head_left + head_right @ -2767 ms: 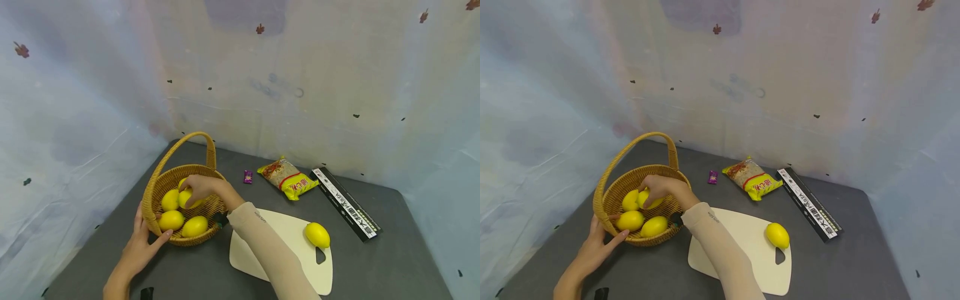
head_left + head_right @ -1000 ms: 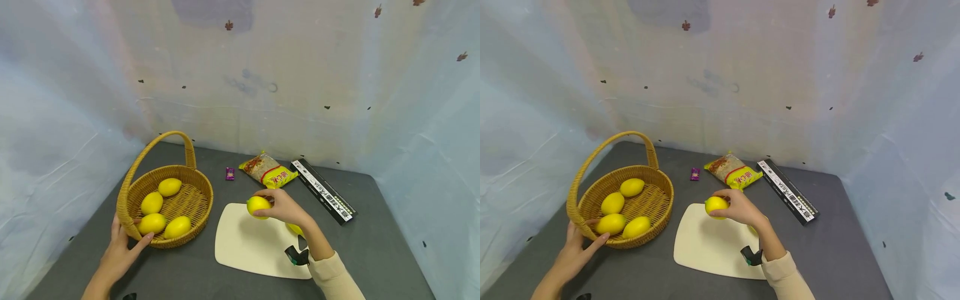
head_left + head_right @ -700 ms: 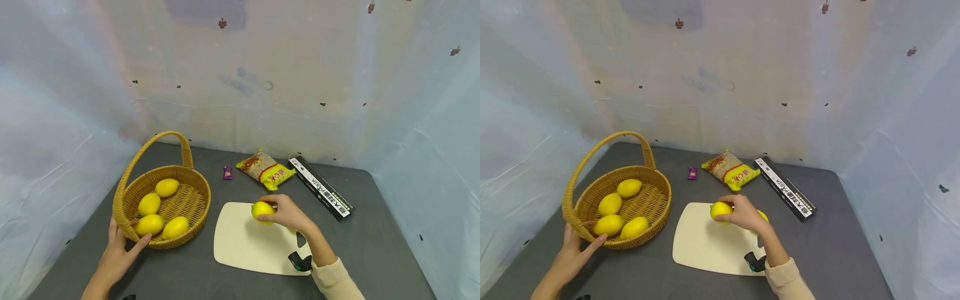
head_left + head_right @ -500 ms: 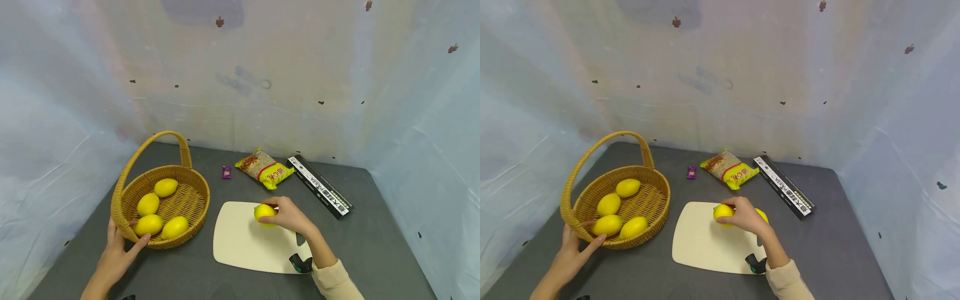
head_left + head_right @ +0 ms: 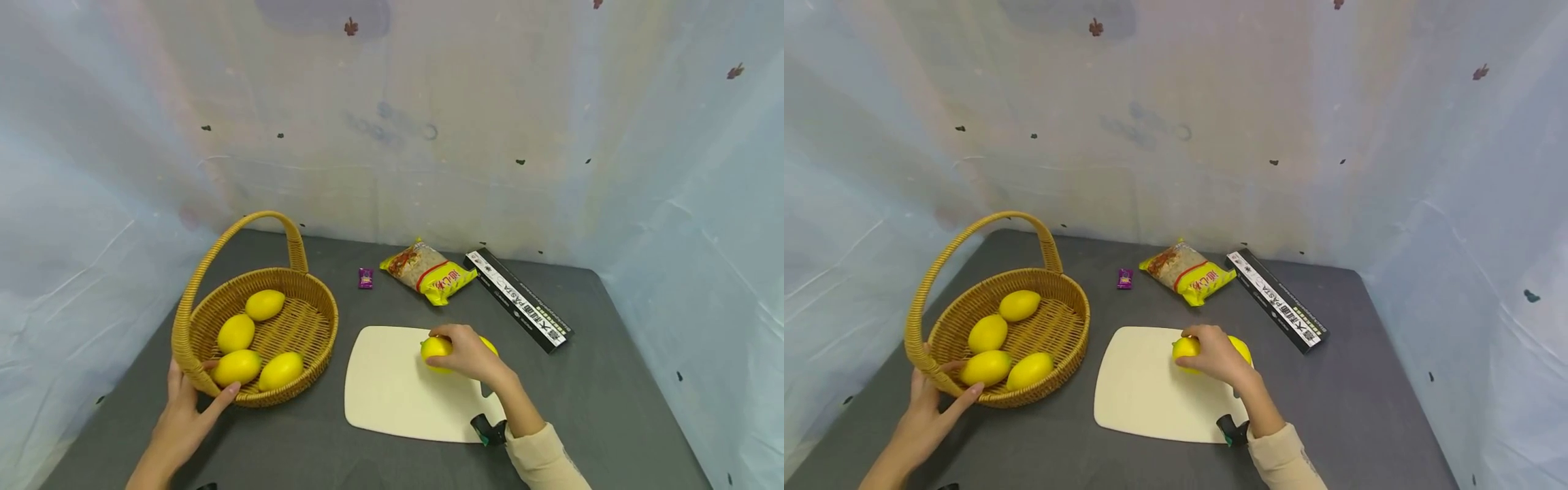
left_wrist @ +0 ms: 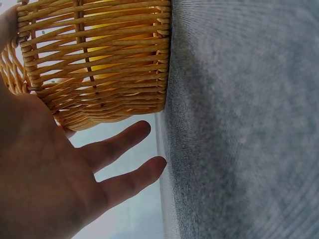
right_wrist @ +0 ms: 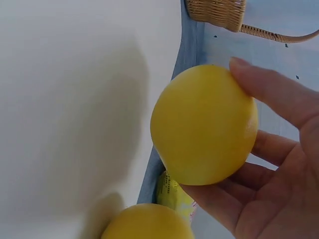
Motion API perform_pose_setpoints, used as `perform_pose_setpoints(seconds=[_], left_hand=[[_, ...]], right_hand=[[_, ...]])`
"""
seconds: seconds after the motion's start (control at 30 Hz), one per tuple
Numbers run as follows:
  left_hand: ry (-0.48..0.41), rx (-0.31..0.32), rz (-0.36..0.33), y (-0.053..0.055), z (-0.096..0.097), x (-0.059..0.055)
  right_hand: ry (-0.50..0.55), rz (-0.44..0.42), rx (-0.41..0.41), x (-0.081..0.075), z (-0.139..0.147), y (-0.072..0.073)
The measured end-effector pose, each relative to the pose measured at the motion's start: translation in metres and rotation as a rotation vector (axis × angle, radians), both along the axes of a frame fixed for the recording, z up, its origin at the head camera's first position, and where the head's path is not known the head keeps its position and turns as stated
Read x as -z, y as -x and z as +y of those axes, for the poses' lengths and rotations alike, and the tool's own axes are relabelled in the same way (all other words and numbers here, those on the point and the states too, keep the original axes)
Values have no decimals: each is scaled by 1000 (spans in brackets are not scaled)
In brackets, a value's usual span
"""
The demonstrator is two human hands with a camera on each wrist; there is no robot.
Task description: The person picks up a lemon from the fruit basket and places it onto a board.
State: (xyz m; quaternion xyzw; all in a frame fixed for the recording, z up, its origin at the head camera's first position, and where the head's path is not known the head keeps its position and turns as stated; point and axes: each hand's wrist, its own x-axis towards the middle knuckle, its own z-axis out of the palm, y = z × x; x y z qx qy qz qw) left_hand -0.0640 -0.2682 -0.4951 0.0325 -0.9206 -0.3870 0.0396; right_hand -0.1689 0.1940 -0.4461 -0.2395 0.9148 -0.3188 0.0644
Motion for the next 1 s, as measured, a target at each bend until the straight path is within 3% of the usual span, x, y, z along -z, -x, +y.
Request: perform_pose_setpoints(seconds=[0.37, 1.0], left_hand=[[-11, -1, 11, 1, 0, 0], [3, -8, -11, 0, 0, -3]], right_hand=[[-44, 4, 51, 5, -5, 3], [-123, -1, 227, 12, -13, 6]])
